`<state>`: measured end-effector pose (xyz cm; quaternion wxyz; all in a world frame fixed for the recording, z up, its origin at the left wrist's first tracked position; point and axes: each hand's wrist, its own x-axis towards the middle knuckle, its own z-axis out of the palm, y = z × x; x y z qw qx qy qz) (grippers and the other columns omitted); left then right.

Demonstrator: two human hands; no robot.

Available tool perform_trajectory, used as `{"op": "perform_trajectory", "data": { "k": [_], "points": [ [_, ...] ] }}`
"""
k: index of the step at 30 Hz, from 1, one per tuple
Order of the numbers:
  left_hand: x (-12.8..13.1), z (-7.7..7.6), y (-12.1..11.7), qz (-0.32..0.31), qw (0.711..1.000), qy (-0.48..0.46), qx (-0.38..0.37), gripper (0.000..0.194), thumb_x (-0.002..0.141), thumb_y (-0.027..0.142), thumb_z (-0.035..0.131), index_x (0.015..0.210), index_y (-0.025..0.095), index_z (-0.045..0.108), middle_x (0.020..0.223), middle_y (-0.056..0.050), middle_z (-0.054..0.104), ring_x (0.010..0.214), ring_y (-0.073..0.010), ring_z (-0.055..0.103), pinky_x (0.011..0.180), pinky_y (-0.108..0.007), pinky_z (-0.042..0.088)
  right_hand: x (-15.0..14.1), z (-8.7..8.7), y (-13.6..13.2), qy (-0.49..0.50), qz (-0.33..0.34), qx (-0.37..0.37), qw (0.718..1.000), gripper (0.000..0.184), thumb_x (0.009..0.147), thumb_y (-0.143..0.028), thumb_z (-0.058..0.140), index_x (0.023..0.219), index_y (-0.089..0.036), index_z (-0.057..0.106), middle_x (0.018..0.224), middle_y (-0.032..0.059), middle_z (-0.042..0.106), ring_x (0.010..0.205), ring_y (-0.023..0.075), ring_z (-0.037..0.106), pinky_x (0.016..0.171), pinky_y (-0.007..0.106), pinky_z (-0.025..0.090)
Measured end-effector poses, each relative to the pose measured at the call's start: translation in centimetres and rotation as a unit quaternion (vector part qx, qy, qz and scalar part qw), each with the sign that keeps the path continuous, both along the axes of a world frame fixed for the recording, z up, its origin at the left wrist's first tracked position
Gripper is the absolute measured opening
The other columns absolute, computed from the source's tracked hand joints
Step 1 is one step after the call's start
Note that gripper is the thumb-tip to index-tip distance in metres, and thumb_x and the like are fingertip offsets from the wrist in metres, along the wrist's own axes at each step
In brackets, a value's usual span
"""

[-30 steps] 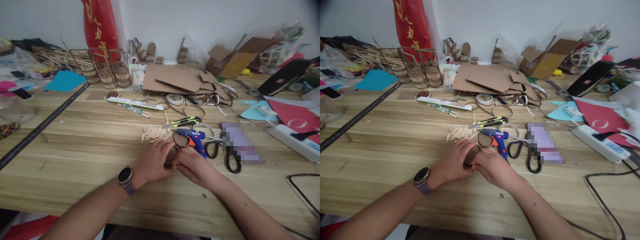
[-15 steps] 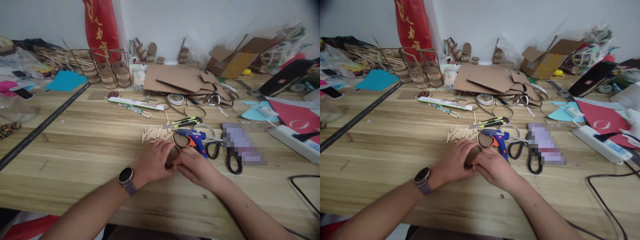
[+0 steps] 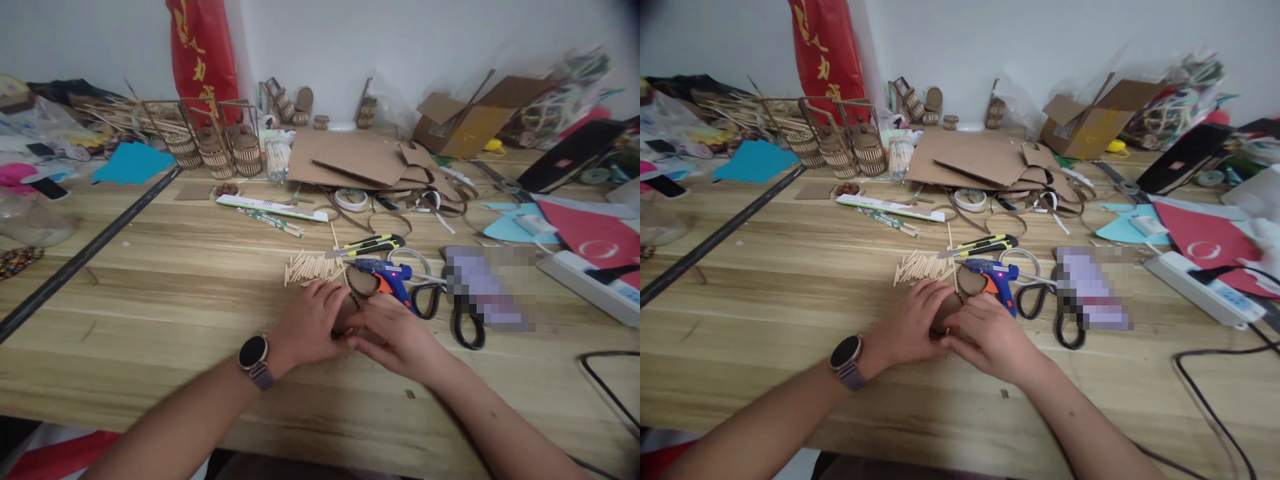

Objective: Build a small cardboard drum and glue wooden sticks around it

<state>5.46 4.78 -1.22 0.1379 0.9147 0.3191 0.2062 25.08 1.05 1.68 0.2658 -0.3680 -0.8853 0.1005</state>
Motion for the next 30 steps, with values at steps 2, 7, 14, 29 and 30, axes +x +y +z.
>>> {"op": "perform_trajectory", "data": {
  "k": [2,7,14,29,30],
  "points": [
    [0.0,0.1,0.0,0.002,1.0,0.004,-0.001,0.067,0.075,0.036,0.066,0.132,0.01,0.043,0.134,-0.018,0.055,0.126,-0.0339,0.047,0.112,-0.05,0.036,0.6,0.3,0.1,0.014,-0.061,0.004,0.998,0.023,0.095,-0.037,0.052,0.093,-0.02,0.067,0.074,0.0044,0.068,0.071,0.0187,0.061,0.067,0.031,0.044],
    [-0.1,0.5,-0.1,0.004,1.0,0.016,0.006,0.066,0.073,0.028,0.064,0.134,0.013,0.041,0.134,-0.016,0.056,0.127,-0.0323,0.048,0.112,-0.049,0.036,3.0,1.3,1.0,0.02,-0.39,-0.02,0.92,0.032,0.092,-0.046,0.05,0.076,-0.022,0.063,0.067,0.0038,0.065,0.064,0.0201,0.059,0.058,0.03,0.039],
    [-0.1,0.2,0.0,0.002,1.0,0.013,0.025,0.064,0.074,0.029,0.063,0.132,0.009,0.043,0.133,-0.017,0.056,0.125,-0.0328,0.048,0.111,-0.048,0.037,4.1,1.1,1.6,-0.049,-0.451,-0.16,0.877,0.036,0.081,-0.058,0.057,0.07,-0.026,0.048,0.058,-0.0012,0.058,0.053,0.0186,0.053,0.05,0.028,0.03],
    [0.1,0.6,0.0,-0.055,0.998,-0.008,-0.013,0.062,0.074,0.028,0.067,0.13,0.013,0.043,0.131,-0.016,0.056,0.122,-0.0302,0.049,0.109,-0.047,0.039,3.6,0.7,2.1,0.159,-0.428,-0.126,0.881,0.033,0.07,-0.049,0.067,0.08,-0.026,0.046,0.068,-0.0022,0.057,0.057,0.0165,0.051,0.054,0.031,0.039],
    [-0.1,0.6,0.3,-0.034,0.999,-0.005,-0.016,0.062,0.074,0.027,0.067,0.129,0.013,0.044,0.131,-0.015,0.056,0.123,-0.0302,0.049,0.109,-0.047,0.039,3.4,0.8,2.1,0.215,-0.412,-0.126,0.876,0.035,0.068,-0.048,0.07,0.083,-0.026,0.047,0.072,-0.0017,0.059,0.06,0.0167,0.053,0.056,0.031,0.041]
  ]
}}
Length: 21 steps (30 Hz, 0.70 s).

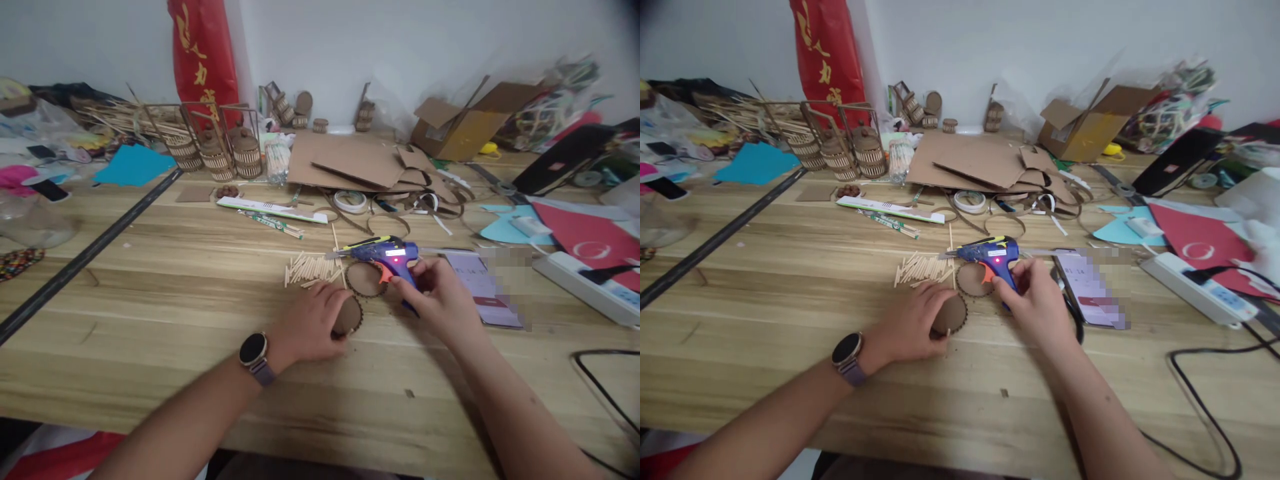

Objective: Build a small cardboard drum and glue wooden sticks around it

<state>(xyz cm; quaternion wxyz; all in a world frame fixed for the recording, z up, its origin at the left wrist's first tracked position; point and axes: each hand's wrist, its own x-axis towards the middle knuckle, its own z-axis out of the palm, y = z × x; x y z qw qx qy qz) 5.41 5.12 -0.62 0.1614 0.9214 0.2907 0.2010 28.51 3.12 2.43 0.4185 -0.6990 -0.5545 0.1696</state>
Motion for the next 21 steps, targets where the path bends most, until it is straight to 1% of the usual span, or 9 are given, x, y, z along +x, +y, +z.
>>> {"op": "perform_trajectory", "data": {
  "k": [2,4,6,8,10,12,14,16,21],
  "points": [
    [-0.3,0.0,0.4,0.028,1.0,0.002,-0.005,0.063,0.073,0.026,0.068,0.129,0.013,0.044,0.133,-0.015,0.055,0.125,-0.03,0.048,0.11,-0.046,0.038,-0.3,0.2,-0.1,0.127,0.021,0.033,0.991,0.039,0.065,-0.045,0.074,0.089,-0.026,0.049,0.08,-0.0009,0.061,0.067,0.0172,0.058,0.059,0.03,0.045],
    [-0.6,0.0,0.6,0.045,0.999,0.001,-0.006,0.065,0.072,0.024,0.068,0.131,0.012,0.043,0.135,-0.016,0.054,0.127,-0.0301,0.047,0.111,-0.046,0.038,-0.6,0.5,-0.3,0.222,0.035,0.017,0.974,0.039,0.061,-0.04,0.078,0.088,-0.025,0.053,0.077,-0.0019,0.061,0.067,0.0158,0.057,0.056,0.027,0.045],
    [-0.7,0.0,0.6,0.055,0.998,0.004,-0.005,0.065,0.072,0.024,0.067,0.131,0.012,0.043,0.135,-0.016,0.054,0.127,-0.0303,0.047,0.112,-0.047,0.037,-0.9,0.8,-0.6,0.264,0.032,-0.04,0.963,0.034,0.056,-0.037,0.08,0.076,-0.023,0.057,0.066,-0.0036,0.056,0.058,0.0125,0.05,0.049,0.024,0.038],
    [-0.8,-0.1,0.6,0.062,0.998,0.004,-0.001,0.065,0.072,0.024,0.066,0.132,0.014,0.042,0.136,-0.016,0.054,0.127,-0.0304,0.048,0.111,-0.048,0.038,-1.3,1.1,-1.0,0.296,0.032,-0.098,0.95,0.031,0.052,-0.035,0.081,0.063,-0.021,0.056,0.056,-0.0044,0.05,0.051,0.01,0.043,0.045,0.024,0.031],
    [-0.8,-0.2,0.7,0.069,0.998,-0.003,0.002,0.065,0.072,0.023,0.065,0.132,0.016,0.041,0.136,-0.015,0.054,0.127,-0.0303,0.049,0.11,-0.049,0.038,-1.7,1.2,-1.3,0.346,0.053,-0.125,0.929,0.028,0.053,-0.035,0.081,0.061,-0.019,0.059,0.051,-0.0048,0.046,0.049,0.0093,0.04,0.045,0.024,0.029],
    [-0.9,-0.2,0.8,0.08,0.997,-0.009,0.001,0.064,0.072,0.022,0.064,0.132,0.018,0.04,0.136,-0.015,0.055,0.127,-0.0303,0.049,0.109,-0.05,0.039,-2.1,1.4,-1.4,0.398,0.084,-0.127,0.905,0.026,0.057,-0.036,0.081,0.068,-0.018,0.066,0.057,-0.0028,0.052,0.05,0.0084,0.039,0.047,0.024,0.031],
    [-1.0,-0.2,1.0,0.085,0.996,-0.013,0.0,0.063,0.072,0.021,0.063,0.131,0.018,0.041,0.135,-0.015,0.055,0.127,-0.0302,0.05,0.109,-0.05,0.04,-2.2,1.4,-1.4,0.423,0.108,-0.133,0.89,0.027,0.059,-0.036,0.081,0.076,-0.018,0.07,0.067,-0.0004,0.059,0.051,0.0073,0.039,0.048,0.024,0.032],
    [-1.2,-0.1,1.1,0.08,0.997,-0.018,0.003,0.063,0.072,0.02,0.063,0.131,0.017,0.041,0.134,-0.015,0.056,0.126,-0.0299,0.051,0.108,-0.049,0.041,-2.0,1.4,-1.3,0.411,0.123,-0.154,0.89,0.027,0.059,-0.037,0.082,0.076,-0.018,0.072,0.074,0.002,0.064,0.051,0.0073,0.04,0.048,0.024,0.033],
    [-1.3,0.2,1.0,0.069,0.997,-0.02,0.004,0.063,0.071,0.02,0.064,0.13,0.018,0.042,0.132,-0.013,0.057,0.124,-0.0293,0.053,0.107,-0.049,0.042,-1.4,1.2,-1.1,0.371,0.137,-0.187,0.899,0.036,0.058,-0.045,0.082,0.078,-0.017,0.071,0.066,0.0022,0.064,0.053,0.0101,0.046,0.049,0.024,0.036]
  ]
}}
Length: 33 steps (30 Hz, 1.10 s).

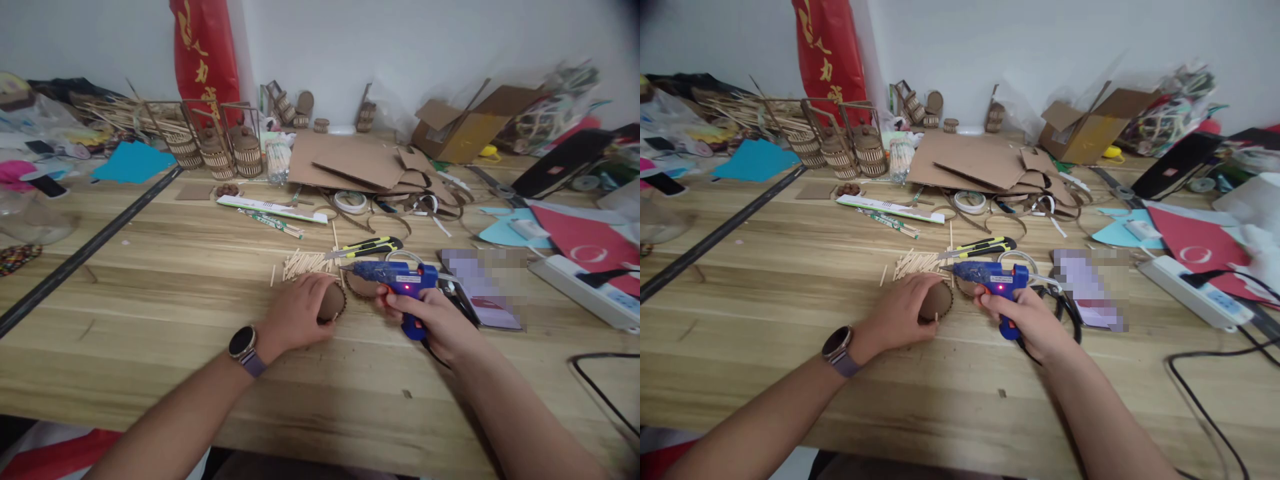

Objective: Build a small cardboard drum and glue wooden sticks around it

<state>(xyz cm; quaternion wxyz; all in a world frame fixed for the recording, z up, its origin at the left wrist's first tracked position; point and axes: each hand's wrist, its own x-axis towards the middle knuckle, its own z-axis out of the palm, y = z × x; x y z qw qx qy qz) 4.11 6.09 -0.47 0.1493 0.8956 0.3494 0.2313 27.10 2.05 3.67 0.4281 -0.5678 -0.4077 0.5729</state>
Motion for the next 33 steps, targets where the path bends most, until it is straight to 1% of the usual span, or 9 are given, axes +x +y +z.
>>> {"op": "perform_trajectory", "data": {
  "k": [4,7,10,13,16,19,25,30,33],
  "points": [
    [-0.1,0.0,0.2,-0.002,1.0,0.013,0.0,0.06,0.072,0.023,0.064,0.129,0.016,0.044,0.132,-0.014,0.058,0.124,-0.0297,0.051,0.109,-0.049,0.041,0.4,0.1,0.1,-0.048,0.031,-0.001,0.998,0.038,0.057,-0.047,0.084,0.076,-0.018,0.07,0.073,0.0041,0.068,0.063,0.0145,0.056,0.058,0.027,0.044],
    [-0.1,-0.2,0.3,-0.003,1.0,0.028,0.012,0.06,0.073,0.025,0.063,0.129,0.015,0.044,0.132,-0.015,0.057,0.125,-0.0303,0.05,0.11,-0.049,0.04,1.0,-0.1,0.0,-0.067,0.033,0.009,0.997,0.04,0.055,-0.051,0.084,0.071,-0.018,0.068,0.07,0.0037,0.067,0.068,0.0171,0.059,0.064,0.029,0.047],
    [0.0,-0.2,0.5,-0.005,0.999,0.04,0.024,0.06,0.073,0.027,0.064,0.128,0.013,0.046,0.132,-0.016,0.058,0.124,-0.031,0.05,0.11,-0.048,0.04,1.8,-0.8,-0.2,-0.089,0.034,-0.003,0.995,0.042,0.057,-0.054,0.082,0.07,-0.018,0.066,0.067,0.0033,0.066,0.063,0.0159,0.057,0.058,0.027,0.045],
    [0.1,-0.1,0.5,-0.004,0.999,0.046,0.027,0.059,0.073,0.029,0.065,0.127,0.013,0.047,0.131,-0.016,0.058,0.123,-0.0313,0.051,0.109,-0.048,0.041,2.5,-1.4,-0.5,-0.139,0.056,-0.002,0.989,0.041,0.061,-0.053,0.081,0.074,-0.018,0.067,0.07,0.0042,0.067,0.063,0.016,0.057,0.054,0.027,0.043],
    [0.0,-0.1,0.6,-0.002,0.999,0.046,0.022,0.059,0.072,0.029,0.065,0.127,0.014,0.048,0.131,-0.016,0.058,0.123,-0.0317,0.051,0.108,-0.049,0.042,2.9,-1.6,-0.6,-0.161,0.082,0.009,0.983,0.041,0.064,-0.056,0.078,0.075,-0.018,0.067,0.069,0.0049,0.067,0.06,0.0159,0.056,0.052,0.027,0.044],
    [-0.1,-0.2,0.7,-0.007,0.999,0.04,0.02,0.06,0.071,0.029,0.065,0.127,0.013,0.048,0.131,-0.016,0.059,0.123,-0.0318,0.051,0.108,-0.049,0.042,2.8,-1.6,-0.7,-0.176,0.098,0.005,0.979,0.043,0.064,-0.058,0.076,0.074,-0.018,0.068,0.064,0.0046,0.065,0.053,0.0148,0.053,0.045,0.026,0.04],
    [-0.1,-0.2,0.7,-0.013,0.999,0.03,0.014,0.061,0.072,0.027,0.065,0.128,0.015,0.047,0.132,-0.016,0.058,0.124,-0.032,0.051,0.109,-0.051,0.04,2.7,-1.8,-0.8,-0.185,0.076,-0.002,0.98,0.04,0.063,-0.057,0.075,0.069,-0.018,0.066,0.061,0.0033,0.062,0.053,0.015,0.053,0.045,0.026,0.042],
    [-0.2,-0.1,0.7,-0.01,0.999,0.029,0.015,0.061,0.071,0.027,0.066,0.128,0.013,0.047,0.132,-0.016,0.058,0.124,-0.0317,0.051,0.11,-0.048,0.041,2.5,-1.0,-0.8,-0.24,0.146,0.023,0.959,0.032,0.068,-0.052,0.072,0.067,-0.021,0.068,0.058,0.001,0.061,0.052,0.0143,0.051,0.048,0.027,0.045],
    [-0.3,-0.2,0.7,-0.008,1.0,0.023,0.014,0.061,0.072,0.026,0.065,0.129,0.015,0.046,0.133,-0.015,0.058,0.124,-0.0311,0.051,0.109,-0.049,0.041,2.1,-0.4,-0.7,-0.275,0.178,0.059,0.943,0.029,0.07,-0.051,0.069,0.073,-0.022,0.071,0.067,0.0027,0.069,0.061,0.0181,0.059,0.057,0.029,0.052]
  ]
}}
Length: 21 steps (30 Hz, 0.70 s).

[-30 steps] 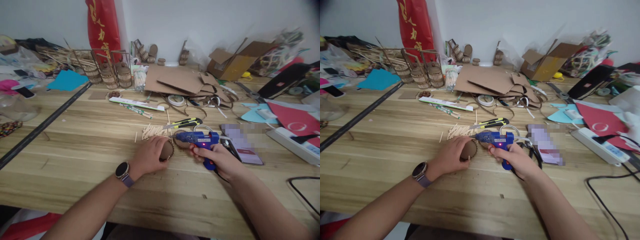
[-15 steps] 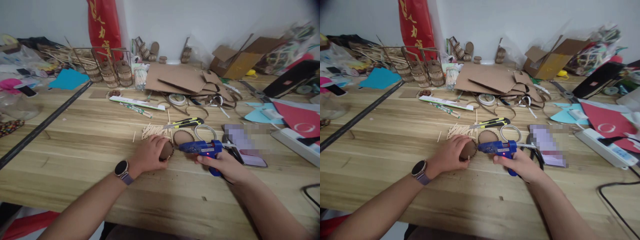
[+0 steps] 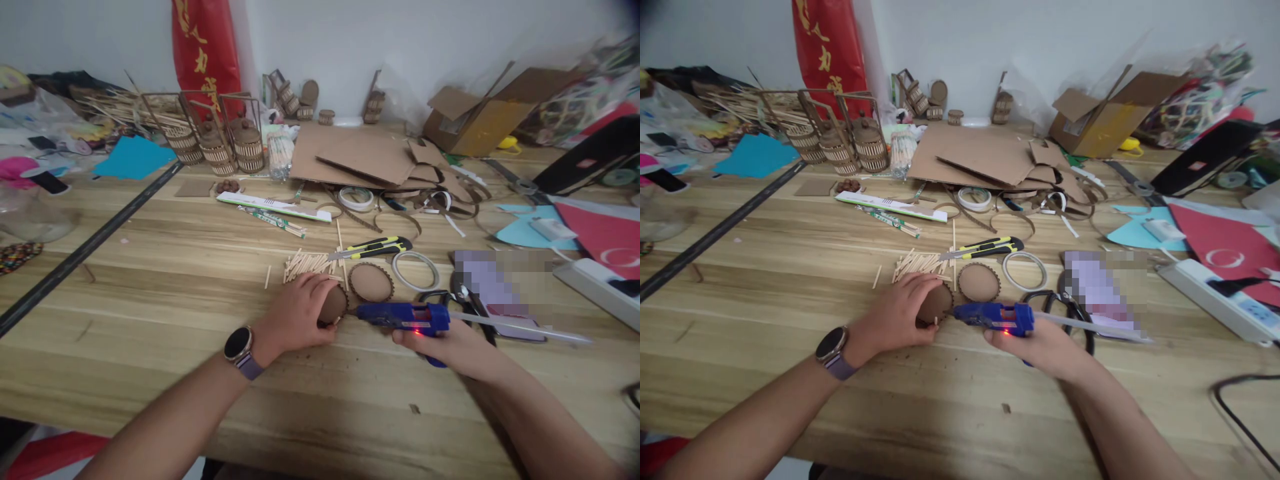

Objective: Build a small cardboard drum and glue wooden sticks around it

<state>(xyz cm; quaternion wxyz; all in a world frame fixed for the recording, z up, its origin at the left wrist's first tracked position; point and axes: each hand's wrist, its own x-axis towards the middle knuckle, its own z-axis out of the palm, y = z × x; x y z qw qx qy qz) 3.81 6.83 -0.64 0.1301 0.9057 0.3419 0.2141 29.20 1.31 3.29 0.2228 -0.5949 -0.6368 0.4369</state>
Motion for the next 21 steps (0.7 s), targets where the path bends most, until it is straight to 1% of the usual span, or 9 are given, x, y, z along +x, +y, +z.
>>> {"op": "perform_trajectory", "data": {
  "k": [2,4,9,13,18,21],
  "points": [
    [0.0,-0.1,0.1,0.003,1.0,-0.002,-0.002,0.062,0.071,0.026,0.066,0.129,0.017,0.046,0.133,-0.014,0.058,0.124,-0.0311,0.052,0.109,-0.05,0.041,-0.1,0.1,0.0,-0.016,0.018,0.016,1.0,0.031,0.07,-0.051,0.068,0.076,-0.021,0.072,0.075,0.0044,0.073,0.069,0.021,0.064,0.065,0.031,0.055],
    [0.0,-0.1,0.1,0.004,1.0,-0.002,-0.001,0.063,0.071,0.026,0.067,0.129,0.017,0.046,0.133,-0.014,0.058,0.124,-0.0312,0.052,0.109,-0.05,0.041,-0.2,-0.1,-0.1,-0.033,0.03,0.021,0.999,0.033,0.071,-0.052,0.067,0.078,-0.02,0.073,0.08,0.0056,0.074,0.073,0.0222,0.066,0.069,0.032,0.056],
    [0.0,-0.2,0.1,0.001,1.0,-0.005,0.002,0.063,0.071,0.026,0.068,0.129,0.014,0.046,0.132,-0.015,0.059,0.123,-0.0309,0.052,0.109,-0.048,0.042,-0.2,-0.5,-0.2,-0.073,0.05,0.028,0.996,0.033,0.075,-0.05,0.062,0.078,-0.02,0.074,0.082,0.0057,0.075,0.071,0.0226,0.068,0.067,0.033,0.057],
    [0.0,-0.1,0.1,0.001,1.0,-0.005,0.002,0.063,0.071,0.026,0.069,0.129,0.011,0.047,0.132,-0.016,0.058,0.124,-0.031,0.051,0.11,-0.047,0.041,-0.7,-0.2,-0.3,-0.092,0.063,0.063,0.992,0.031,0.076,-0.046,0.06,0.087,-0.022,0.077,0.082,0.0042,0.076,0.073,0.0231,0.07,0.07,0.033,0.057],
    [0.0,0.1,0.1,0.004,1.0,-0.002,-0.008,0.064,0.071,0.026,0.068,0.13,0.014,0.046,0.133,-0.015,0.058,0.125,-0.0308,0.051,0.11,-0.048,0.041,-1.1,0.1,-0.4,-0.107,0.064,0.07,0.99,0.035,0.075,-0.045,0.06,0.094,-0.022,0.078,0.089,0.0063,0.078,0.078,0.026,0.072,0.074,0.035,0.058],
    [-0.1,0.0,0.1,0.004,1.0,-0.002,-0.009,0.064,0.071,0.025,0.068,0.13,0.013,0.046,0.133,-0.016,0.057,0.125,-0.031,0.05,0.11,-0.048,0.041,-1.2,0.0,-0.5,-0.111,0.057,0.078,0.989,0.033,0.074,-0.046,0.061,0.091,-0.023,0.078,0.09,0.0068,0.078,0.08,0.0274,0.073,0.075,0.037,0.059]
  ]
}}
